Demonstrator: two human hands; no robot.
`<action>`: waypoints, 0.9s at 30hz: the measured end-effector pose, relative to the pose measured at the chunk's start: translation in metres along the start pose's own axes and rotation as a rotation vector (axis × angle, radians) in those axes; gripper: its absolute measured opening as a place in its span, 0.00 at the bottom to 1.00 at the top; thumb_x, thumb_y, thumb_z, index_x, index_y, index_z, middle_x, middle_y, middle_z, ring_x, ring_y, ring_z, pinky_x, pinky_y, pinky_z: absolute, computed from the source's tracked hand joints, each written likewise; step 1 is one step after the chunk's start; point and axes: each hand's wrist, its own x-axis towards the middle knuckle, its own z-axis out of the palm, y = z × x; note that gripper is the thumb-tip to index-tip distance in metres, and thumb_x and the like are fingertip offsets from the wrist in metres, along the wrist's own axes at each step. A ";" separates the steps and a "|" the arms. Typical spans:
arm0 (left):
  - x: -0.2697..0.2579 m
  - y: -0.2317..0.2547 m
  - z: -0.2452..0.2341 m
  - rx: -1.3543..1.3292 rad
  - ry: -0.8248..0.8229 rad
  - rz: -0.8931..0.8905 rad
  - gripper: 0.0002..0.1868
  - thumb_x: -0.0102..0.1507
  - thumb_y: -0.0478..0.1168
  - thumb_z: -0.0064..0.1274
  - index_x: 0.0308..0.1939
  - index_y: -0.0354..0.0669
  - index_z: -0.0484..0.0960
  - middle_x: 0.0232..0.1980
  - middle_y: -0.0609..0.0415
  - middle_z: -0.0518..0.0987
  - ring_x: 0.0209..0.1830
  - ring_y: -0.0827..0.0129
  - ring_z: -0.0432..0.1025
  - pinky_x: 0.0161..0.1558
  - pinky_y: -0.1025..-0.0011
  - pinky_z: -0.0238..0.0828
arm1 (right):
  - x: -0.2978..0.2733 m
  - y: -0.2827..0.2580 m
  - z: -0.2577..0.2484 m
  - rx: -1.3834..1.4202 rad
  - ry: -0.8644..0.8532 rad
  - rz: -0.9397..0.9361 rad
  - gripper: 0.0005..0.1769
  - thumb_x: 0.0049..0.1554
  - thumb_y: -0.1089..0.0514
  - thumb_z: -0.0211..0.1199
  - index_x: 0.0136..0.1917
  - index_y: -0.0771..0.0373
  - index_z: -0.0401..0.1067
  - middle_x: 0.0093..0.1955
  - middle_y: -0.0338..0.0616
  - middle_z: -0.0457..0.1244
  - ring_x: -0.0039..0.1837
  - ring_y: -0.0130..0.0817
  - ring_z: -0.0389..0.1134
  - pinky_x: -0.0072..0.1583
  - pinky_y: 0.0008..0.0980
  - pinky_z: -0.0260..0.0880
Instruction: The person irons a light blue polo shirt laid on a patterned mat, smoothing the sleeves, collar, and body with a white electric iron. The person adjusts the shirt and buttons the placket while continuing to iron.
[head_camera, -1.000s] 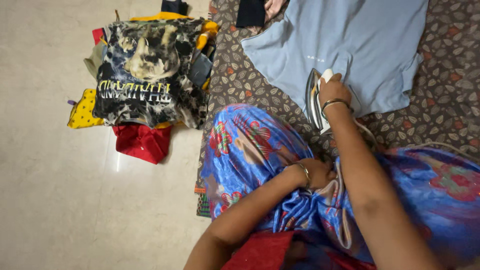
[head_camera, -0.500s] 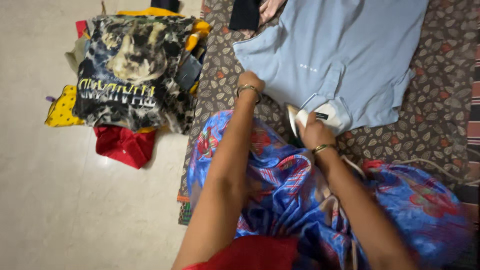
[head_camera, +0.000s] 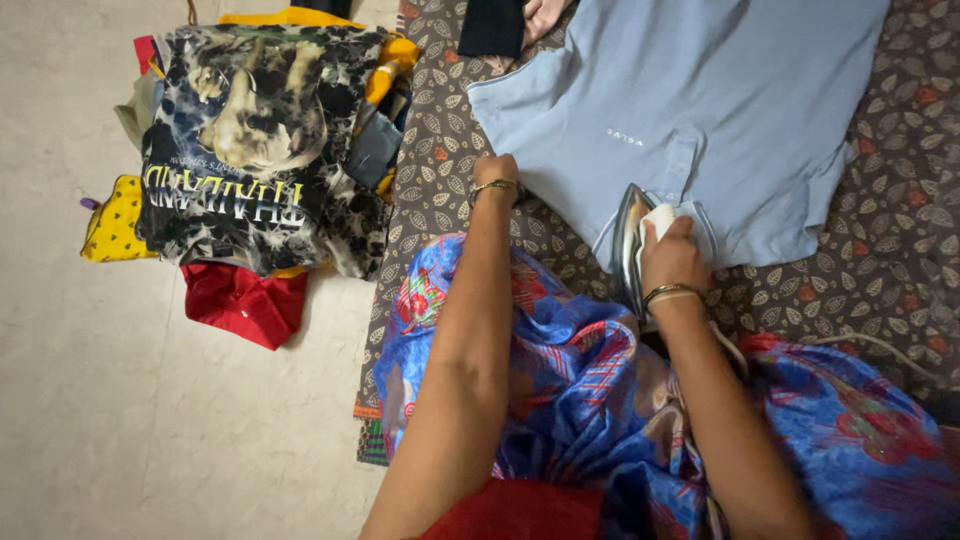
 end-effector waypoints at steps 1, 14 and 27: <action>0.004 -0.001 0.001 0.040 -0.008 0.009 0.19 0.58 0.37 0.52 0.47 0.22 0.82 0.51 0.29 0.82 0.53 0.40 0.77 0.50 0.57 0.74 | 0.003 -0.003 -0.002 -0.009 0.005 -0.014 0.31 0.67 0.36 0.52 0.59 0.69 0.61 0.45 0.67 0.68 0.46 0.68 0.71 0.47 0.60 0.71; 0.019 0.026 -0.004 -0.326 -0.184 0.049 0.24 0.54 0.39 0.68 0.42 0.13 0.84 0.36 0.36 0.80 0.28 0.57 0.70 0.30 0.61 0.65 | -0.010 -0.002 -0.001 -0.013 -0.049 -0.151 0.29 0.67 0.38 0.53 0.59 0.70 0.60 0.44 0.67 0.68 0.45 0.68 0.71 0.47 0.60 0.70; -0.059 0.085 -0.044 -0.032 0.490 0.245 0.32 0.50 0.34 0.60 0.58 0.37 0.70 0.52 0.44 0.80 0.51 0.56 0.75 0.60 0.54 0.61 | 0.011 -0.008 0.005 -0.061 -0.091 -0.123 0.30 0.66 0.36 0.54 0.58 0.68 0.62 0.44 0.67 0.68 0.46 0.67 0.71 0.47 0.60 0.70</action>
